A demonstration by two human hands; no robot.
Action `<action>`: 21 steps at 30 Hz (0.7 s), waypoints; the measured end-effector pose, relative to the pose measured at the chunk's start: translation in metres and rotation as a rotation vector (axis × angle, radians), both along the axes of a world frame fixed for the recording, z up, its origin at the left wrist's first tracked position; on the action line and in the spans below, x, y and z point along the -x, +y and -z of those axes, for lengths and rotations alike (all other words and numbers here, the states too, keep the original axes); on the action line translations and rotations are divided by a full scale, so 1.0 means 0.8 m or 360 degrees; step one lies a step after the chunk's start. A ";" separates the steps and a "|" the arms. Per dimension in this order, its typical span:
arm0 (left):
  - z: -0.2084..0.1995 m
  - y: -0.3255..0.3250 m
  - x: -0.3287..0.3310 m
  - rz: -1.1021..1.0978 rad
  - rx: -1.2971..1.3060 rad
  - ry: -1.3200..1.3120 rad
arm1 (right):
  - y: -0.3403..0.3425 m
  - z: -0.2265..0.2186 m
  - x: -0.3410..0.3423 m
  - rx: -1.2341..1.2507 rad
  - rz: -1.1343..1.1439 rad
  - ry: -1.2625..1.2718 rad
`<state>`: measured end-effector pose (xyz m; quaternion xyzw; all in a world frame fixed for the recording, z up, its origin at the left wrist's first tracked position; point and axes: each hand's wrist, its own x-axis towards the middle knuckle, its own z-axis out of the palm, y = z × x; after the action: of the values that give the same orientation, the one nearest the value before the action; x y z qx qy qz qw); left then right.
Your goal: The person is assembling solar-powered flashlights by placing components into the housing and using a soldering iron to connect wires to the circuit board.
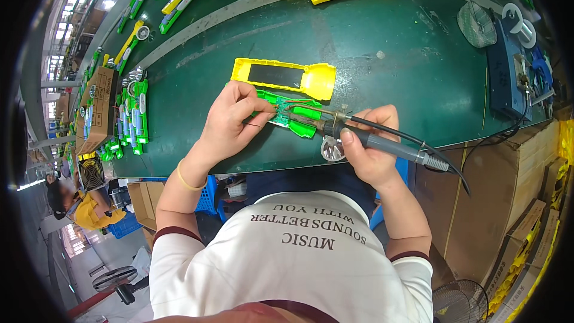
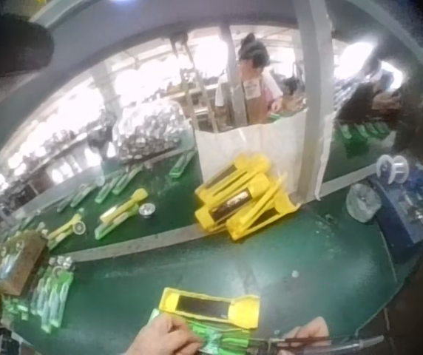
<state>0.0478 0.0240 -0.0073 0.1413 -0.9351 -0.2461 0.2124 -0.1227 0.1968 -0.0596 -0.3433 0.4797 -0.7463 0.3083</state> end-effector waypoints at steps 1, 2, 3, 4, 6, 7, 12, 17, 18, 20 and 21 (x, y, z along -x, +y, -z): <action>0.000 0.000 0.001 -0.0001 -0.0006 -0.0015 | 0.001 -0.002 0.000 -0.0018 -0.0024 0.0021; 0.000 0.000 0.001 -0.0002 -0.0008 -0.0016 | 0.001 -0.002 0.001 -0.0035 -0.0048 0.0043; 0.001 0.000 0.000 -0.0011 -0.0001 -0.0019 | 0.000 -0.002 0.000 -0.0037 -0.0048 0.0042; 0.001 0.001 0.000 -0.0019 0.0007 -0.0023 | -0.001 -0.001 0.000 -0.0042 -0.0061 0.0065; 0.000 0.001 0.000 -0.0011 0.0015 -0.0029 | -0.004 -0.003 -0.001 -0.0048 -0.0074 0.0087; -0.001 0.000 0.001 -0.0005 0.0025 -0.0034 | -0.005 -0.006 -0.002 -0.0084 -0.0089 0.0099; -0.005 -0.003 0.002 0.0035 0.0019 -0.0069 | -0.006 -0.002 0.001 -0.0128 -0.0070 0.0146; -0.007 -0.002 -0.001 0.0049 0.0041 -0.0078 | -0.002 -0.003 0.002 -0.0106 -0.0096 0.0018; -0.007 -0.002 0.000 0.0049 0.0046 -0.0072 | -0.002 0.000 0.004 -0.0102 -0.0093 0.0022; -0.007 -0.002 0.002 0.0051 0.0057 -0.0063 | -0.001 0.005 0.006 0.0023 0.0008 -0.0018; -0.007 -0.002 0.002 0.0053 0.0059 -0.0069 | -0.003 -0.002 0.004 0.0062 -0.0009 -0.0137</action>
<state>0.0463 0.0221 -0.0015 0.1272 -0.9460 -0.2291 0.1907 -0.1256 0.1947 -0.0579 -0.3183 0.4504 -0.7688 0.3239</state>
